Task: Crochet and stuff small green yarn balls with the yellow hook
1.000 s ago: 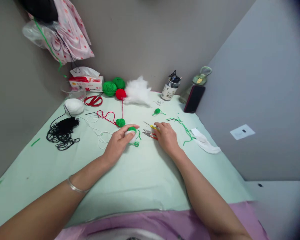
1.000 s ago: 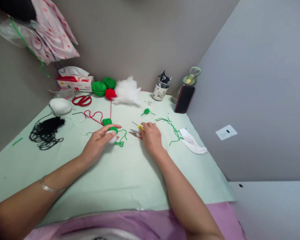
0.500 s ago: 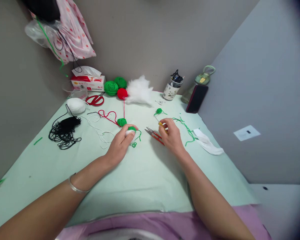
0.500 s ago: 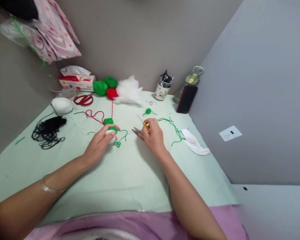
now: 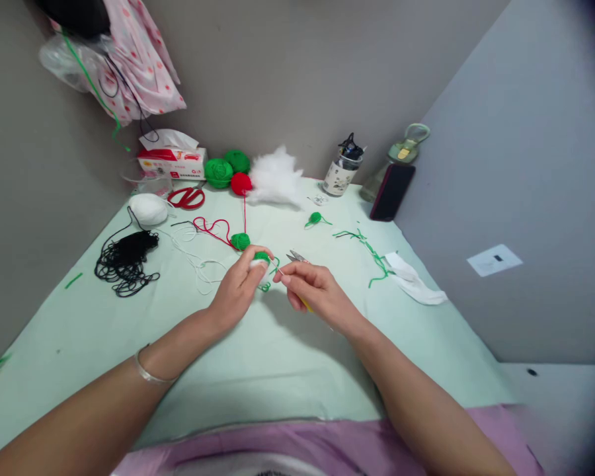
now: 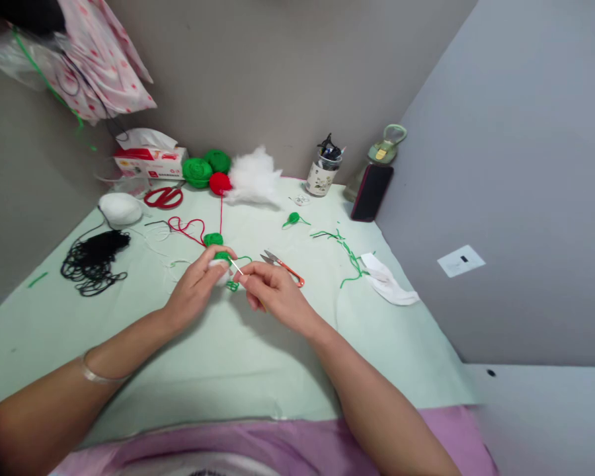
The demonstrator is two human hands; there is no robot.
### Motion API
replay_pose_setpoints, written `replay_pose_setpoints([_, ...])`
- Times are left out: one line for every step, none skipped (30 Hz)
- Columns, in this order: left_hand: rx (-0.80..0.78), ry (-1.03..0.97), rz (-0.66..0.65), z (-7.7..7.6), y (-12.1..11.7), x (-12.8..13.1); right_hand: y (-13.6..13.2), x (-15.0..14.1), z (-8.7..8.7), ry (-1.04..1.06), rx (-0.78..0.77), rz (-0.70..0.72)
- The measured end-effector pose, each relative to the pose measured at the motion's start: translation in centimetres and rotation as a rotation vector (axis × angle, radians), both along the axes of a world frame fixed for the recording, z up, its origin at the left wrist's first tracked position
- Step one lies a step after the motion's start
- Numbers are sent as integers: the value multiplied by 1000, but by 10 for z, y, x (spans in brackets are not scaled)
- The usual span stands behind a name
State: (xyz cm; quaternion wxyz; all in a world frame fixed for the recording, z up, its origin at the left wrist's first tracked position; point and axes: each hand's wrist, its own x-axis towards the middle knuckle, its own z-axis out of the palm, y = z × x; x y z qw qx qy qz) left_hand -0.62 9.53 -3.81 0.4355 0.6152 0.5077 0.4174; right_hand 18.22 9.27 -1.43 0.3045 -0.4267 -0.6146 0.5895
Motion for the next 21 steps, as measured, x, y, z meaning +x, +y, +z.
replay_pose_setpoints([5,5,-4,0,0,0,-1,0,1,-26,20,5])
replay_pose_setpoints([10,9,-6,1,-1,0,-1,0,1,-53,39,8])
replay_pose_setpoints([12,13,-8,1,-1,0,-1,0,2,-74,54,10])
replay_pose_setpoints([14,15,-8,1,-2,0,-1,0,2,-90,62,14])
replay_pose_setpoints([15,17,-9,1,-2,0,-1,0,2,-99,64,17])
replay_pose_setpoints([16,18,-10,1,-2,0,-1,0,2,-101,59,21])
replay_pose_setpoints([19,20,-11,1,-2,0,0,0,2,-98,52,26])
replay_pose_setpoints([22,21,-13,0,-2,0,0,0,2,-91,44,29])
replay_pose_setpoints([25,24,-17,0,-2,0,0,0,2,-81,33,32])
replay_pose_setpoints([29,26,-21,-1,-2,-1,0,-1,2,-67,21,35])
replay_pose_setpoints([34,27,-25,-2,-2,-1,0,-1,2,-48,5,39])
replay_pose_setpoints([39,28,-30,-3,-2,-1,0,-1,2,-21,-15,42])
replay_pose_setpoints([44,29,-36,-4,-2,-1,0,-1,2,14,-41,43])
replay_pose_setpoints([50,29,-41,-5,-2,-1,1,-2,1,58,-76,41])
replay_pose_setpoints([56,30,-45,-6,-2,0,1,-2,1,110,-117,37])
replay_pose_setpoints([63,30,-48,-7,-2,0,2,-3,0,167,-166,31])
replay_pose_setpoints([69,32,-50,-8,-2,0,2,-3,-1,225,-220,27])
replay_pose_setpoints([76,33,-53,-9,-2,1,4,-2,-1,285,-274,17])
replay_pose_setpoints([82,35,-56,-10,-3,2,5,-2,-2,340,-328,6])
replay_pose_setpoints([85,36,-60,-10,-4,3,6,-1,-2,390,-380,-3])
replay_pose_setpoints([88,37,-65,-11,-5,4,8,0,-3,432,-428,-8])
